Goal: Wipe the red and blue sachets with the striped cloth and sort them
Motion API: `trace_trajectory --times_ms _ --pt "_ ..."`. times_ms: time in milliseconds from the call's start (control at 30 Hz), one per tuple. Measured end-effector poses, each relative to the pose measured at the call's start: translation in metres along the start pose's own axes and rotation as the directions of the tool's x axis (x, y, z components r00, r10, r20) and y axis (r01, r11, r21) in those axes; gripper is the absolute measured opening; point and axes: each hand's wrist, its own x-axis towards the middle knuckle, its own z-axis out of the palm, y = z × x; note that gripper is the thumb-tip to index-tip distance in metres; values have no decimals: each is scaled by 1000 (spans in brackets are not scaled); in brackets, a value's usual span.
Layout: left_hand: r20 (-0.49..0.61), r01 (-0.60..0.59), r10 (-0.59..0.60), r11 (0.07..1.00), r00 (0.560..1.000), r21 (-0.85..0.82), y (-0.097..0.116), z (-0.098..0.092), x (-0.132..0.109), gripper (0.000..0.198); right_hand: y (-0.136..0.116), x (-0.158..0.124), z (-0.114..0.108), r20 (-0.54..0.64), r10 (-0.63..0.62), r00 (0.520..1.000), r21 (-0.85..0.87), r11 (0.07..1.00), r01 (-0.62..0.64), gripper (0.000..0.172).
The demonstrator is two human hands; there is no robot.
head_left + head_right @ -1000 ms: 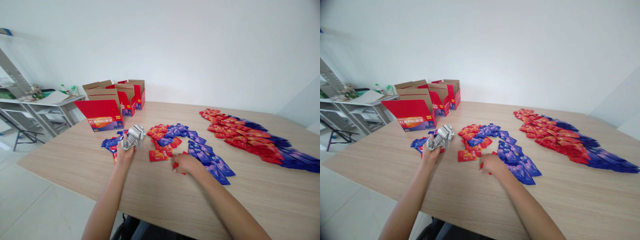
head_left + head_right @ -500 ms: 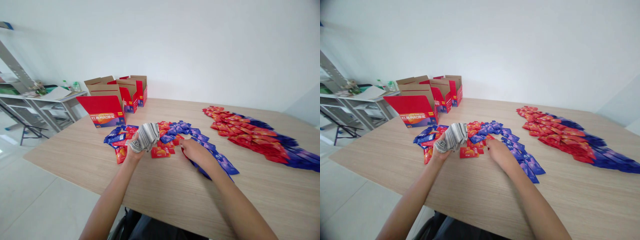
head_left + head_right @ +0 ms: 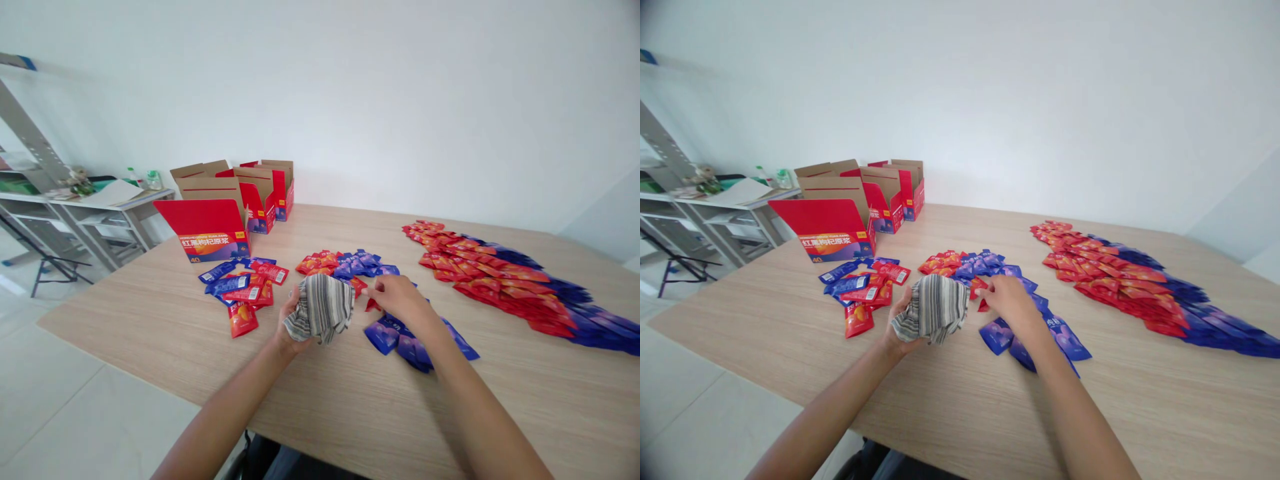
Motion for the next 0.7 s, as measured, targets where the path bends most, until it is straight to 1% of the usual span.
trace_trajectory --times_ms 100,167,200,267,333,367,400,433,500,533,567,600,667,700 --pt "11 22 -22 1000 1000 -21 -2 -5 3 58 10 2 -7 -45 33 998 -4 999 -33 27" --pt "2 25 -25 999 1000 -28 -3 -7 6 59 5 -1 -10 -73 18 997 -3 1000 -18 26" --pt "-3 22 -22 999 1000 -34 -4 -8 7 59 -2 -4 -9 -80 3 997 -12 1000 -4 26" --pt "4 21 -21 998 1000 -53 -7 -6 8 63 -24 -14 -4 -81 -49 995 -57 997 45 28" --pt "24 27 -25 998 999 -65 -8 -4 7 68 -52 -26 7 -85 -156 984 -109 983 146 32" --pt "32 30 -28 997 999 -65 -9 -2 6 69 -65 -33 14 -82 -228 970 -126 968 217 33" --pt "31 30 -29 997 999 -64 -9 -1 5 70 -76 -38 22 -76 -316 946 -138 943 304 32" --pt "24 31 -30 998 999 -63 -9 0 3 69 -84 -42 29 -91 -404 910 -145 910 389 29" --pt "1 23 -23 998 1000 -65 -9 2 1 69 -92 -46 40 -165 -527 834 -136 849 510 25" --pt "-5 13 -14 997 1000 -70 -9 4 0 69 -93 -46 44 -218 -550 806 -117 835 538 25" --pt "-1 3 -3 997 1000 -74 -9 6 -1 69 -91 -45 48 -277 -541 794 -91 838 539 29" --pt "13 -4 5 997 1000 -76 -10 8 -2 69 -88 -43 51 -336 -502 797 -64 856 513 36" --pt "55 -2 6 997 998 -72 -11 14 -4 69 -83 -37 58 -422 -375 825 -27 915 402 58" --pt "71 5 0 998 997 -68 -12 16 -4 69 -82 -35 63 -436 -319 842 -22 939 344 69"
